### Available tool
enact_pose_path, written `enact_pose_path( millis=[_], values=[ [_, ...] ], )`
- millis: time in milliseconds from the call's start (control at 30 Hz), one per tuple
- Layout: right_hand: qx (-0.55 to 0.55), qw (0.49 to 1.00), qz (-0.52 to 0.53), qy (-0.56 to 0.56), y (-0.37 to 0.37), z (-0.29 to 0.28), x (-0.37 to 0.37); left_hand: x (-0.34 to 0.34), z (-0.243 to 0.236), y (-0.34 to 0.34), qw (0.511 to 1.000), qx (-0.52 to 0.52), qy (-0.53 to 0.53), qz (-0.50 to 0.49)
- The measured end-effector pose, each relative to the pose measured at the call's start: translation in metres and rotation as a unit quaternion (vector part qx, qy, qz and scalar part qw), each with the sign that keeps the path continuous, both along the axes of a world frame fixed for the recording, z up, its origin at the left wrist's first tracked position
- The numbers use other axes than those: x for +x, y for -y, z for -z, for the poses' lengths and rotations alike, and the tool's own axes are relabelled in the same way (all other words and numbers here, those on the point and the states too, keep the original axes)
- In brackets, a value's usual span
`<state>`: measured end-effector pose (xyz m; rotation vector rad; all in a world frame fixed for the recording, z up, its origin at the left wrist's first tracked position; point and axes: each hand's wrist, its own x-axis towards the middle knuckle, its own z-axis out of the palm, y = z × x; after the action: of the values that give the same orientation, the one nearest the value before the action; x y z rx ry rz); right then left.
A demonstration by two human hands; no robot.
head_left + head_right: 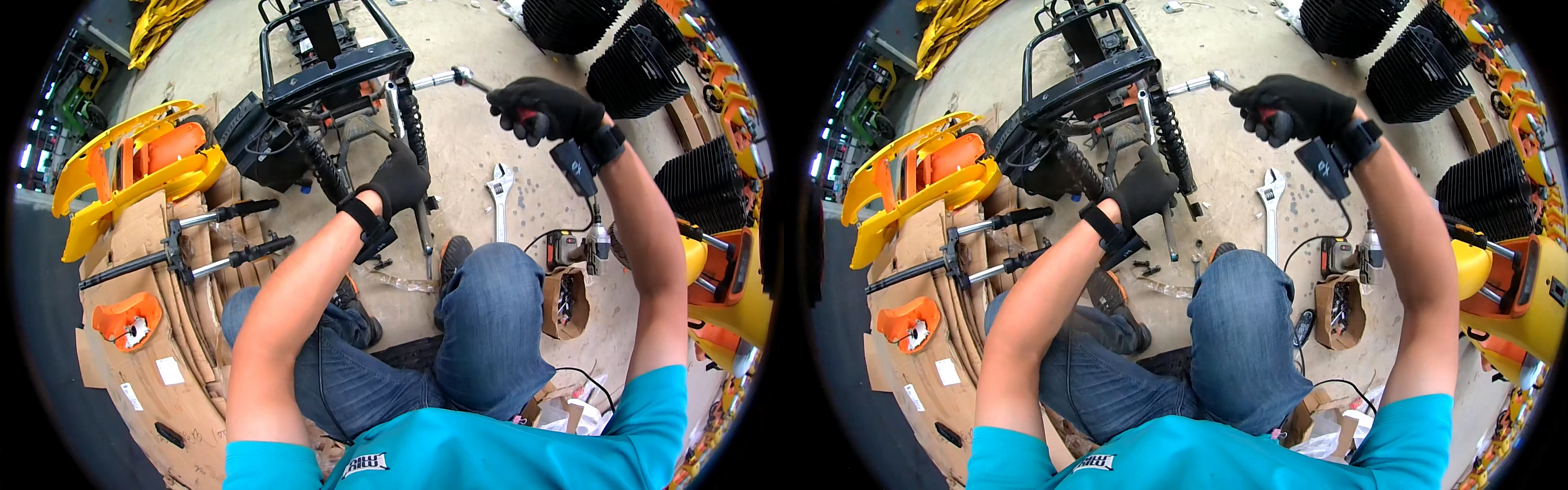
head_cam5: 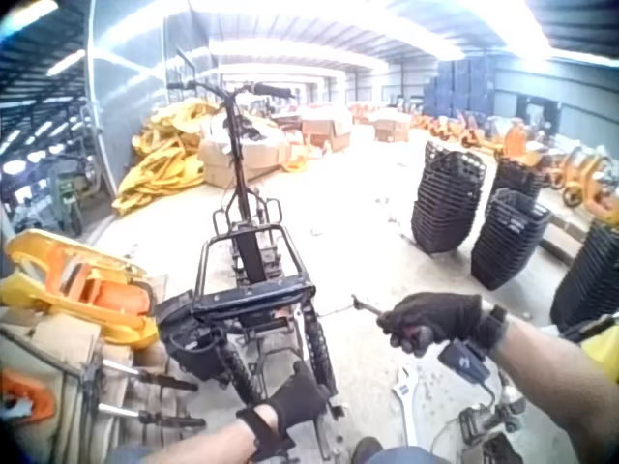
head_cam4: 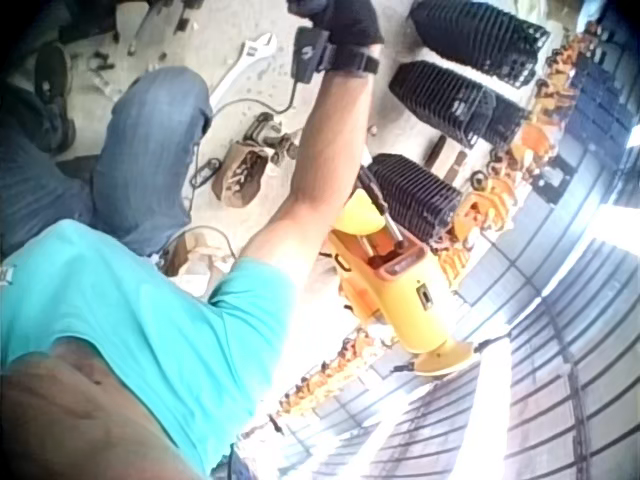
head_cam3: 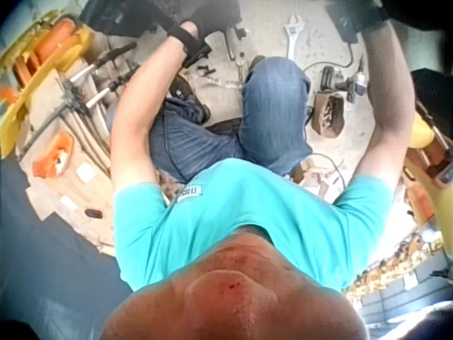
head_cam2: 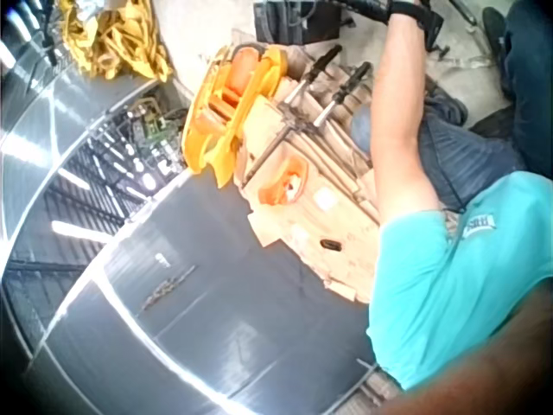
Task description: The person sits on the floor and uses a socket wrench and a large adjustable wrench to loosen and remove bolts from a motorcycle frame component, then uses their hands to detach a black suspension shock.
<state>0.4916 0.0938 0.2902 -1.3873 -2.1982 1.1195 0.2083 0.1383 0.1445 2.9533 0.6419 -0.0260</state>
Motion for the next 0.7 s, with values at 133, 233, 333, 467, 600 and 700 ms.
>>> enact_pose_path(
  millis=[133,233,333,467,600,700],
  values=[
    [0.006,0.998,-0.005,0.061,-0.005,-0.01,0.003,0.005,-0.003,-0.004,0.998,0.029,-0.013,0.05],
    [-0.235,0.926,0.237,-0.176,0.012,0.001,-0.036,-0.002,-0.011,-0.005,0.998,0.022,-0.041,0.034],
    [-0.253,0.911,0.271,-0.18,0.031,0.025,-0.043,0.001,-0.011,-0.006,0.999,-0.021,-0.048,0.008],
    [-0.275,0.892,0.29,-0.213,0.045,0.046,-0.048,0.0,0.001,-0.006,0.991,-0.099,0.073,-0.061],
    [-0.211,0.915,0.273,-0.21,0.044,0.082,-0.046,-0.003,0.0,-0.011,0.999,0.011,0.03,0.028],
    [-0.179,0.925,0.277,-0.191,0.044,0.086,-0.039,-0.002,0.005,-0.009,0.996,0.064,0.027,0.047]
  ],
)
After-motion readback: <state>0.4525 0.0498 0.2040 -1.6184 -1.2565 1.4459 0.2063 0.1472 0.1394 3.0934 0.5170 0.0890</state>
